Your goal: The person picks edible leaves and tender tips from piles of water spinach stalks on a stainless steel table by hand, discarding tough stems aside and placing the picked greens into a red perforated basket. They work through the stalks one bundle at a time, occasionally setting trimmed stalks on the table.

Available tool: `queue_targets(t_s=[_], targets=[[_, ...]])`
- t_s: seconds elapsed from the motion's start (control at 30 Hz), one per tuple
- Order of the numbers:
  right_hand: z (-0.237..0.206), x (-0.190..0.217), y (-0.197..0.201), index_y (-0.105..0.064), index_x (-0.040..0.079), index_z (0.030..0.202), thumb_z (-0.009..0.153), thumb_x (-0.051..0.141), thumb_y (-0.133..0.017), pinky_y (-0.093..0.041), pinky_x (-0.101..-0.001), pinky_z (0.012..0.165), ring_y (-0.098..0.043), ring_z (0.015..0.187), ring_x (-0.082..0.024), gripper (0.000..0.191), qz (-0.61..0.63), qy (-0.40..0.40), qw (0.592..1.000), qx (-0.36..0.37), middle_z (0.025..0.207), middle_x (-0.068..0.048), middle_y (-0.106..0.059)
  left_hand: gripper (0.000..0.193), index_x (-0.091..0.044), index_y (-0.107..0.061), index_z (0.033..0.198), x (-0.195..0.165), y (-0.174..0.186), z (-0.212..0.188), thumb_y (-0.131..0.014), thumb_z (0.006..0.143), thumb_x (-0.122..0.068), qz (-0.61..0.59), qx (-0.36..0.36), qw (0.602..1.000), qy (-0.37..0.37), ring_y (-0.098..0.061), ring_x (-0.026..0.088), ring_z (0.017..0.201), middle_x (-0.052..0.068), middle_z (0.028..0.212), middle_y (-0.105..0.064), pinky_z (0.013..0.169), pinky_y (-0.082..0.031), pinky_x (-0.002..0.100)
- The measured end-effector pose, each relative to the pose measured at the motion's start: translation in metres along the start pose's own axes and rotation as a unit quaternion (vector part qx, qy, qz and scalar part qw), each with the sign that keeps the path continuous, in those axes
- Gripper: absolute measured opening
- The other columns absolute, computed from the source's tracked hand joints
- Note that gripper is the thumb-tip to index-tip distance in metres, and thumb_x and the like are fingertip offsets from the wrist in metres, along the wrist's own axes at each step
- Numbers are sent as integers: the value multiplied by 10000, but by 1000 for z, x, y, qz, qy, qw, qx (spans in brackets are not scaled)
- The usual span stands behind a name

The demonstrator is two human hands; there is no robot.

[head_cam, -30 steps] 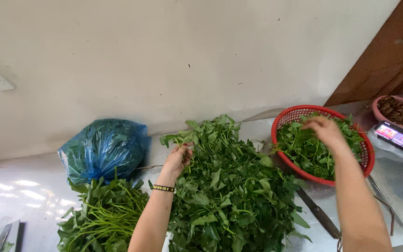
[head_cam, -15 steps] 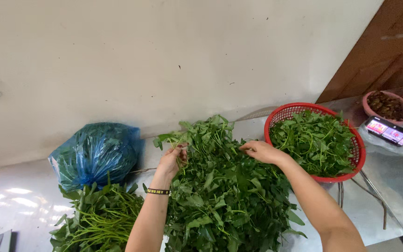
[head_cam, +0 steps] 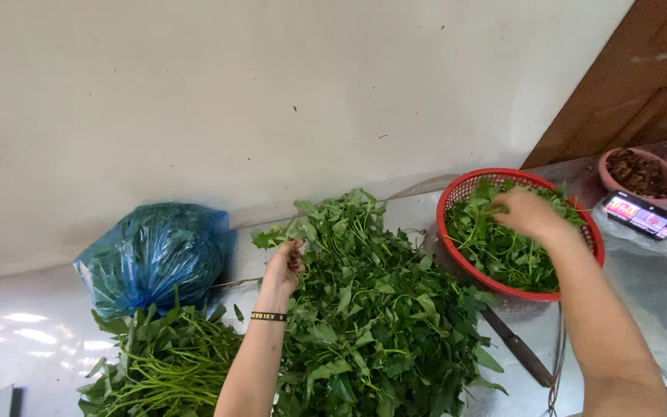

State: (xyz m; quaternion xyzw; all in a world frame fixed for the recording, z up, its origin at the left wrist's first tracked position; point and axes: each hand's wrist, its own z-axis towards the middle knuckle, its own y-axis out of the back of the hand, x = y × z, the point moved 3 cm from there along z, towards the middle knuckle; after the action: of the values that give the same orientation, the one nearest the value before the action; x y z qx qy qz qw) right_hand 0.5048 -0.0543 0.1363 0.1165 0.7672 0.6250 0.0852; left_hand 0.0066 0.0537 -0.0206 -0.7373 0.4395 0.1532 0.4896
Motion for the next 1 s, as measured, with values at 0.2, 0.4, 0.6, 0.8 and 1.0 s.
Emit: queue_targets(t_s=[0.2, 0.4, 0.6, 0.8, 1.0], targets=[[-7, 73, -4, -732, 181, 1237, 933, 254, -653, -561, -438, 1000, -714, 1116, -262, 323, 190, 62, 979, -34, 1229, -75, -751, 240, -22, -726, 996, 15, -11, -1, -654, 986, -250, 27, 16, 999, 10, -330, 92, 576, -54, 685, -361, 498, -284, 264], [-29, 203, -94, -744, 118, 1098, 882, 346, -765, -545, -401, 891, -678, 1023, -247, 314, 108, 335, 920, 172, 1113, -110, -679, 299, -8, -733, 1065, 15, -6, -12, -594, 1023, -269, 71, 28, 997, 15, -290, 79, 546, -70, 643, -324, 485, -262, 252], [-13, 234, -124, -713, 136, 1116, 924, 348, -660, -584, -370, 837, -777, 863, -275, 291, 268, 306, 881, 241, 1019, -61, -772, 382, -11, -731, 1109, 8, -1, -9, -510, 1050, -317, 40, 31, 999, 12, -263, 74, 519, -80, 605, -263, 461, -244, 245], [17, 228, -95, -728, 112, 1100, 901, 344, -712, -541, -465, 895, -691, 1016, -348, 306, 205, 112, 972, -18, 1048, -153, -735, 338, 6, -704, 1136, 15, -12, -5, -528, 1059, -273, 20, 39, 999, 13, -306, 84, 543, -65, 662, -346, 484, -293, 253], [23, 223, -82, -728, 106, 1091, 890, 300, -711, -548, -488, 851, -687, 987, -362, 280, 194, 96, 975, -51, 1043, -150, -726, 297, -16, -714, 1124, 13, -13, -7, -562, 1048, -260, 24, 60, 998, 10, -272, 72, 527, -80, 650, -293, 473, -271, 244]])
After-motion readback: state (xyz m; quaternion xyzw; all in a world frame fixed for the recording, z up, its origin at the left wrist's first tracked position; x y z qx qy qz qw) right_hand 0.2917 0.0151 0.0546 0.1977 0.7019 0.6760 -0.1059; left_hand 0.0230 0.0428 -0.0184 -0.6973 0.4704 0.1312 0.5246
